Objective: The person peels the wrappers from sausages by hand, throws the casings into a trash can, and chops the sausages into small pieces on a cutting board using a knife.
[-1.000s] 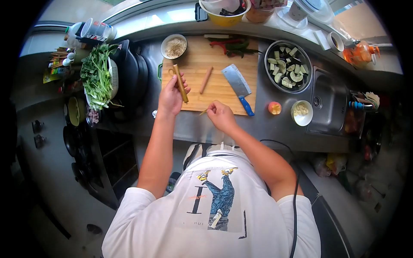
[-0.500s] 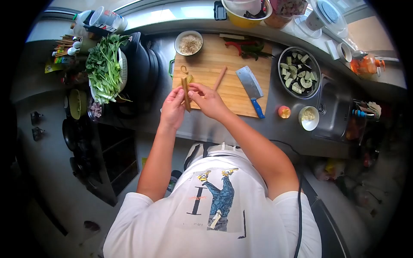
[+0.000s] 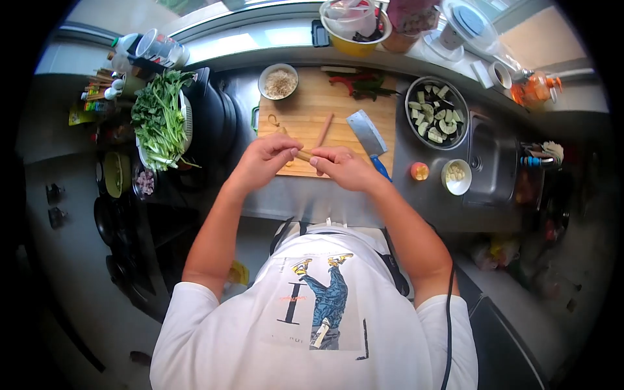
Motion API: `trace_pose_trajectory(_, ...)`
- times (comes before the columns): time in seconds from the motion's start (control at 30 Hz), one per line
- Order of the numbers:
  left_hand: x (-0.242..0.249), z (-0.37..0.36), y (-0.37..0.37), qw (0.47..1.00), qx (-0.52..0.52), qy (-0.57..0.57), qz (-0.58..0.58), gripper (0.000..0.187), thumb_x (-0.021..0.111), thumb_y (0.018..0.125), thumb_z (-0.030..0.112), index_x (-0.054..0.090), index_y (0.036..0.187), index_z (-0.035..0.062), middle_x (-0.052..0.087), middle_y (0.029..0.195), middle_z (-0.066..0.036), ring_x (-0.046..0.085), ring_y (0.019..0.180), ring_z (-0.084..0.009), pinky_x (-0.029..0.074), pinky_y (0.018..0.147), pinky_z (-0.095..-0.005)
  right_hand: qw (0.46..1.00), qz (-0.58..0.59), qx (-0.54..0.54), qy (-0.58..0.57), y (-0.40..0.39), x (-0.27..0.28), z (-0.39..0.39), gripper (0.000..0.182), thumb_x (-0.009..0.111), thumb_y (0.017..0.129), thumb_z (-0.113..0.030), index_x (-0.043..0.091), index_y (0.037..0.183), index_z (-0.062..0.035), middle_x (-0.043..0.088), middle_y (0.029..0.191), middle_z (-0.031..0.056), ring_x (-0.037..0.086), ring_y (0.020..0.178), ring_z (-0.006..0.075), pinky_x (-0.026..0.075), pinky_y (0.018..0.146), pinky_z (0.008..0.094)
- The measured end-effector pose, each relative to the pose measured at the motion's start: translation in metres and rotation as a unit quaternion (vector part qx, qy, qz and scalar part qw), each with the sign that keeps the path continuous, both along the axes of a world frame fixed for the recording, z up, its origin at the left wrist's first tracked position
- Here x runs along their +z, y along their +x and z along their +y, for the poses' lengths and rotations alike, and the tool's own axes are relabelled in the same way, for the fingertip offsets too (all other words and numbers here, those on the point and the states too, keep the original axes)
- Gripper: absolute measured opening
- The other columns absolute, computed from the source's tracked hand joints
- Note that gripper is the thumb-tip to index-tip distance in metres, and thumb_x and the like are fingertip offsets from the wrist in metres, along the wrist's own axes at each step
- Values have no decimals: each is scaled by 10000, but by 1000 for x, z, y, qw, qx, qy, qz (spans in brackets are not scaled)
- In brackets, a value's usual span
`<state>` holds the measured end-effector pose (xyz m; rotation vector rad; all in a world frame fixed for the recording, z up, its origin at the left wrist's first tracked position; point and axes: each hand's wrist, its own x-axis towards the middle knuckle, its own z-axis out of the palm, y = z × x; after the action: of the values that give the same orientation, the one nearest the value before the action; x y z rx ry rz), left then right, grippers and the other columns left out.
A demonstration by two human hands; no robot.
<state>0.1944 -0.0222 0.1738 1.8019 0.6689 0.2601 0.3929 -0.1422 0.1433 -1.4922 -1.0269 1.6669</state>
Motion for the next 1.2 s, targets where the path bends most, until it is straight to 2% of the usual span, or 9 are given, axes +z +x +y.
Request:
trace_pose_trajectory(0.07, 4, 0, 2, 999, -30, -9, 8, 145, 628, 919, 56, 685, 1015, -38, 659, 874, -82, 619, 782, -134, 503, 717, -262, 999, -29, 34, -8, 10, 10, -4, 323, 567, 991, -280, 642, 1181, -31, 637, 838, -11, 562, 772, 76, 454, 688, 237)
trace_pose_trajectory(0.13, 12, -4, 5, 992, -95, -5, 87, 147, 633, 909, 59, 687, 1015, -27, 677, 860, -95, 639, 774, -159, 509, 710, -285, 989, -89, 104, 63, 18, 18, -11, 301, 592, 963, -268, 669, 1106, -15, 670, 813, 30, 592, 761, 102, 470, 691, 259)
trace_pose_trajectory(0.17, 17, -8, 8, 987, -127, 49, 82, 146, 639, 881, 52, 695, 998, -14, 688, 869, -128, 661, 784, -214, 518, 719, -317, 987, -106, 110, 58, 20, 25, -14, 288, 613, 931, -257, 683, 1058, -8, 687, 806, 68, 612, 758, 128, 481, 698, 275)
trace_pose_trajectory(0.3, 25, -23, 19, 967, -206, 126, 81, 146, 646, 808, 49, 706, 932, 2, 681, 863, -160, 653, 788, -311, 526, 713, -363, 983, -108, 130, 72, 25, 25, -31, 285, 623, 905, -261, 692, 1025, -11, 685, 785, 90, 623, 712, 166, 487, 668, 300)
trace_pose_trajectory(0.57, 19, -40, 41, 918, -295, 234, 122, 135, 645, 762, 82, 707, 857, 8, 673, 796, -134, 650, 743, -313, 531, 679, -391, 973, -169, 126, 91, 33, 17, -53, 278, 631, 885, -266, 701, 1004, -25, 685, 822, 132, 634, 745, 251, 489, 690, 340)
trace_pose_trajectory(0.77, 24, -39, 50, 921, -303, 223, 102, 126, 646, 756, 89, 704, 842, 18, 672, 793, -120, 651, 736, -306, 531, 670, -394, 978, -164, 110, 62, 40, 20, -57, 280, 632, 877, -276, 706, 993, -32, 686, 844, 149, 634, 764, 280, 491, 702, 348)
trace_pose_trajectory(1.07, 17, -45, 50, 907, -295, 289, 80, 93, 652, 745, 83, 694, 806, 25, 659, 781, -102, 645, 733, -303, 531, 666, -400, 974, -184, 111, 66, 40, 21, -57, 276, 622, 872, -276, 710, 973, -35, 686, 846, 156, 640, 778, 299, 496, 708, 368)
trace_pose_trajectory(1.13, 16, -47, 49, 906, -282, 305, 84, 70, 656, 741, 82, 685, 784, 36, 654, 776, -95, 644, 743, -296, 528, 667, -397, 972, -194, 122, 52, 40, 22, -56, 288, 612, 834, -295, 725, 956, -59, 694, 890, 158, 650, 856, 327, 509, 753, 400)
trace_pose_trajectory(1.2, 15, -48, 48, 904, -281, 310, 86, 67, 658, 737, 81, 682, 781, 37, 651, 774, -93, 642, 747, -293, 527, 667, -394, 970, -199, 120, 67, 38, 19, -57, 283, 617, 848, -286, 716, 964, -48, 689, 869, 160, 646, 823, 320, 503, 731, 389)
